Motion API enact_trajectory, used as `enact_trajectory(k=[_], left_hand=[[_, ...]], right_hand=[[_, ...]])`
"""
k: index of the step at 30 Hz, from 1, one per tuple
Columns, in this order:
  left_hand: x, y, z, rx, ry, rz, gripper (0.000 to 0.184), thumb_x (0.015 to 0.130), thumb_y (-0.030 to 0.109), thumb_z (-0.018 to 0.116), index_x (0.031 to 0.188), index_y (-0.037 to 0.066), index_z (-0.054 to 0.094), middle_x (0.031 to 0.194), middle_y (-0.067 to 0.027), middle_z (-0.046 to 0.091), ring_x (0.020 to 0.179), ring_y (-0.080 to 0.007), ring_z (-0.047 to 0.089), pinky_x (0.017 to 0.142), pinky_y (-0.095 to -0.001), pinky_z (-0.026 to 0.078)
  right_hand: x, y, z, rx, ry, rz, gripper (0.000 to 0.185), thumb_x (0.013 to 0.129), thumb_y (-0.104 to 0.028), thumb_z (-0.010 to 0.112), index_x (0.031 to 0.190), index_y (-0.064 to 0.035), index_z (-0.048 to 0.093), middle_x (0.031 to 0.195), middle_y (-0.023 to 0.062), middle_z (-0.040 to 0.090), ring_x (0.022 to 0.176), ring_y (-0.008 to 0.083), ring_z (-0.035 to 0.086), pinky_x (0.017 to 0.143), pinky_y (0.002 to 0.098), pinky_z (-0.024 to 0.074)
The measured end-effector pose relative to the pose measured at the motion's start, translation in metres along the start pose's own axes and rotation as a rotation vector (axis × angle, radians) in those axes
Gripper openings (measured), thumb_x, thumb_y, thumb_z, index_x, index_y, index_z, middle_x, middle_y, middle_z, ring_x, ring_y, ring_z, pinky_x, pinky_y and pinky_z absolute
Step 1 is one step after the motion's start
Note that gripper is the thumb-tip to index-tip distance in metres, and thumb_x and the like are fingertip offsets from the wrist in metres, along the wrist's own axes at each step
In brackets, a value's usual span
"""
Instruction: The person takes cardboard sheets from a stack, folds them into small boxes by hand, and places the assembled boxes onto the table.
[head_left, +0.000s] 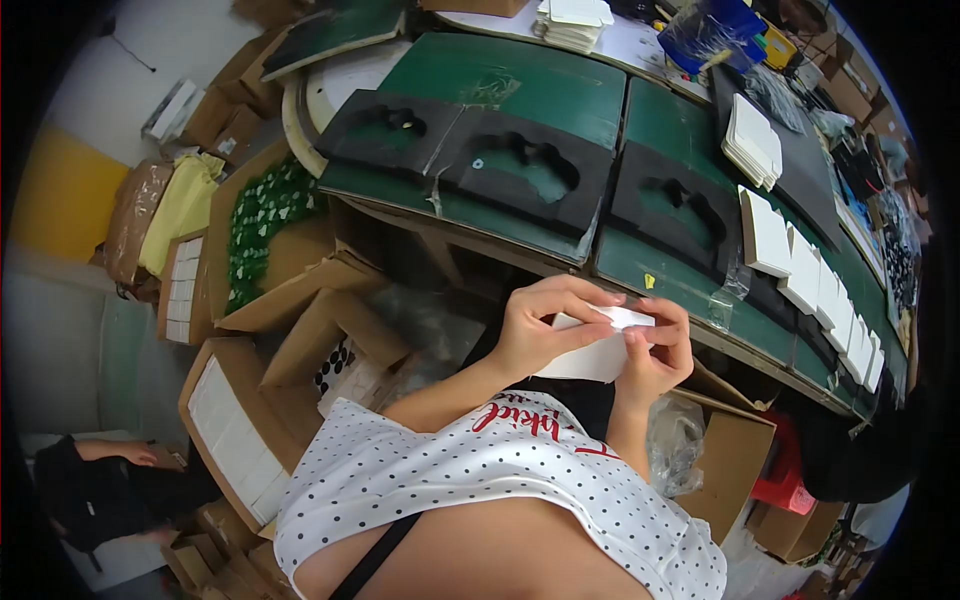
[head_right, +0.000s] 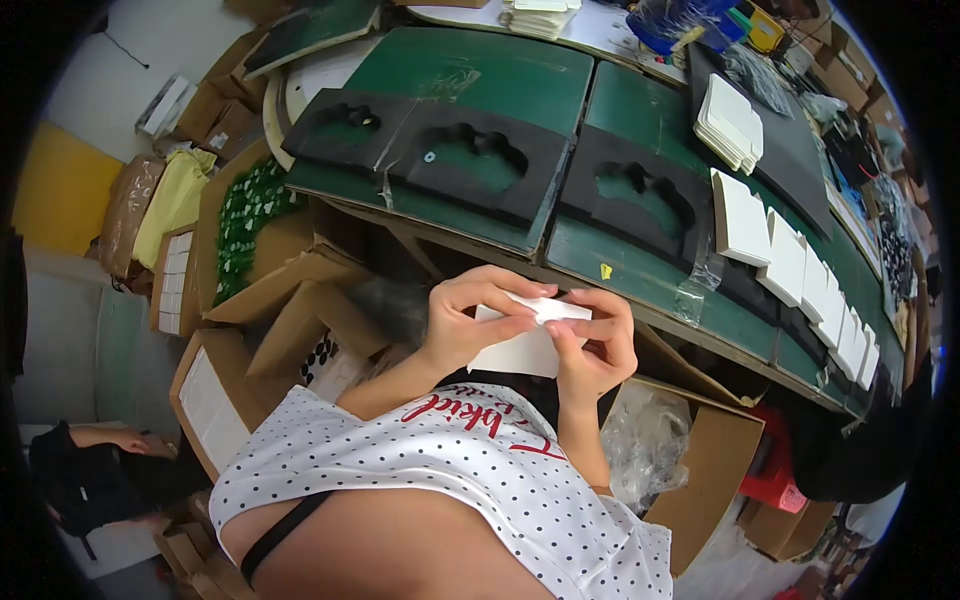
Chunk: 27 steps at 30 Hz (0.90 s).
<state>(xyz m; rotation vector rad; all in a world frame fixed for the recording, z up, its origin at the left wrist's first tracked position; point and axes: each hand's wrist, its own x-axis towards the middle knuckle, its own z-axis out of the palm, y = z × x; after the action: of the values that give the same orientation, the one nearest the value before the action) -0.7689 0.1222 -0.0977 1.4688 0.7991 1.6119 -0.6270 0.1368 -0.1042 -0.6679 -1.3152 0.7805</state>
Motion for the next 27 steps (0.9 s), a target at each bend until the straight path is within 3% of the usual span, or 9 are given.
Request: enact_trajectory(k=[2, 5, 9, 13, 17, 20, 22, 24, 27], left_hand=[[0.0, 0.002, 0.001, 0.012, 0.045, -0.005, 0.019, 0.066, 0.0, 0.068, 0.085, 0.003, 0.066, 0.091, -0.0121, 0.064, 0.092, -0.0188, 0.058, 0.077, -0.0282, 0.045], [0.002, -0.004, -0.002, -0.008, 0.168, 0.024, 0.022, 0.071, -0.002, 0.063, 0.093, 0.0, 0.062, 0.1, -0.0176, 0.059, 0.096, -0.0245, 0.057, 0.082, -0.0314, 0.046], [0.017, 0.011, -0.008, -0.199, -0.07, -0.236, 0.058, 0.076, -0.006, 0.056, 0.128, 0.005, 0.034, 0.117, -0.0199, 0.048, 0.104, -0.0273, 0.053, 0.084, -0.0326, 0.045], [0.04, 0.013, -0.01, 0.105, -0.571, -0.172, 0.062, 0.077, -0.005, 0.052, 0.133, 0.011, 0.029, 0.13, -0.0153, 0.036, 0.109, -0.0236, 0.048, 0.081, -0.0306, 0.047], [0.071, 0.012, 0.003, 0.231, -0.823, -0.229, 0.059, 0.077, -0.001, 0.055, 0.13, 0.012, 0.034, 0.124, -0.0087, 0.04, 0.105, -0.0183, 0.047, 0.081, -0.0286, 0.046], [0.093, -0.028, 0.022, 0.019, -0.453, -0.202, 0.047, 0.079, 0.0, 0.056, 0.123, 0.005, 0.04, 0.114, -0.0087, 0.043, 0.099, -0.0139, 0.048, 0.082, -0.0286, 0.045], [0.114, -0.048, 0.034, -0.022, -0.209, -0.206, 0.045, 0.082, 0.001, 0.053, 0.123, 0.005, 0.037, 0.112, -0.0115, 0.043, 0.096, -0.0163, 0.051, 0.08, -0.0298, 0.047], [0.128, -0.057, 0.057, -0.221, -0.042, -0.25, 0.048, 0.084, 0.003, 0.05, 0.128, 0.008, 0.03, 0.111, -0.0145, 0.042, 0.095, -0.0203, 0.052, 0.077, -0.0314, 0.049], [0.134, -0.087, 0.088, -0.149, -0.153, -0.4, 0.055, 0.084, 0.004, 0.049, 0.132, 0.013, 0.022, 0.106, -0.0154, 0.043, 0.086, -0.0179, 0.052, 0.069, -0.0302, 0.051]], right_hand=[[0.001, 0.002, -0.001, 0.05, -0.02, -0.036, 0.025, 0.062, 0.002, 0.071, 0.08, -0.0001, 0.056, 0.094, 0.0145, 0.056, 0.086, 0.0196, 0.055, 0.073, 0.0284, 0.0467], [0.016, -0.024, 0.011, 0.077, -0.026, 0.285, 0.03, 0.062, 0.0, 0.072, 0.087, 0.0006, 0.055, 0.098, 0.0144, 0.055, 0.09, 0.0198, 0.055, 0.074, 0.0298, 0.0472], [0.036, -0.014, -0.036, -0.132, -0.389, 0.477, 0.04, 0.065, -0.006, 0.072, 0.101, 0.0018, 0.055, 0.087, 0.0084, 0.06, 0.086, 0.0161, 0.057, 0.074, 0.0267, 0.0462], [0.095, -0.025, -0.054, -0.495, -0.869, -0.028, 0.04, 0.06, -0.018, 0.073, 0.096, -0.0039, 0.063, 0.069, 0.0095, 0.057, 0.058, 0.0219, 0.052, 0.052, 0.0297, 0.0402], [0.148, -0.029, -0.048, -0.554, -1.073, -0.128, 0.033, 0.062, -0.021, 0.072, 0.089, -0.0049, 0.064, 0.076, 0.0095, 0.062, 0.067, 0.0243, 0.057, 0.063, 0.0313, 0.0453], [0.204, 0.002, -0.062, -0.544, -1.004, -0.181, 0.025, 0.069, -0.02, 0.066, 0.089, -0.0052, 0.064, 0.106, 0.0109, 0.058, 0.098, 0.022, 0.054, 0.082, 0.0319, 0.043], [0.248, 0.052, -0.079, -0.607, -0.659, -0.087, 0.032, 0.076, -0.031, 0.06, 0.094, -0.0049, 0.062, 0.113, 0.0128, 0.055, 0.1, 0.0235, 0.054, 0.085, 0.032, 0.04], [0.283, 0.096, -0.096, -1.122, -0.355, -0.302, 0.045, 0.076, -0.04, 0.059, 0.1, -0.0019, 0.06, 0.113, 0.0165, 0.054, 0.103, 0.031, 0.051, 0.088, 0.0355, 0.0387], [0.296, 0.141, -0.115, -1.714, -0.408, -0.257, 0.067, 0.064, -0.048, 0.066, 0.113, -0.0046, 0.052, 0.111, 0.0173, 0.054, 0.107, 0.0346, 0.047, 0.091, 0.0557, 0.0297]])
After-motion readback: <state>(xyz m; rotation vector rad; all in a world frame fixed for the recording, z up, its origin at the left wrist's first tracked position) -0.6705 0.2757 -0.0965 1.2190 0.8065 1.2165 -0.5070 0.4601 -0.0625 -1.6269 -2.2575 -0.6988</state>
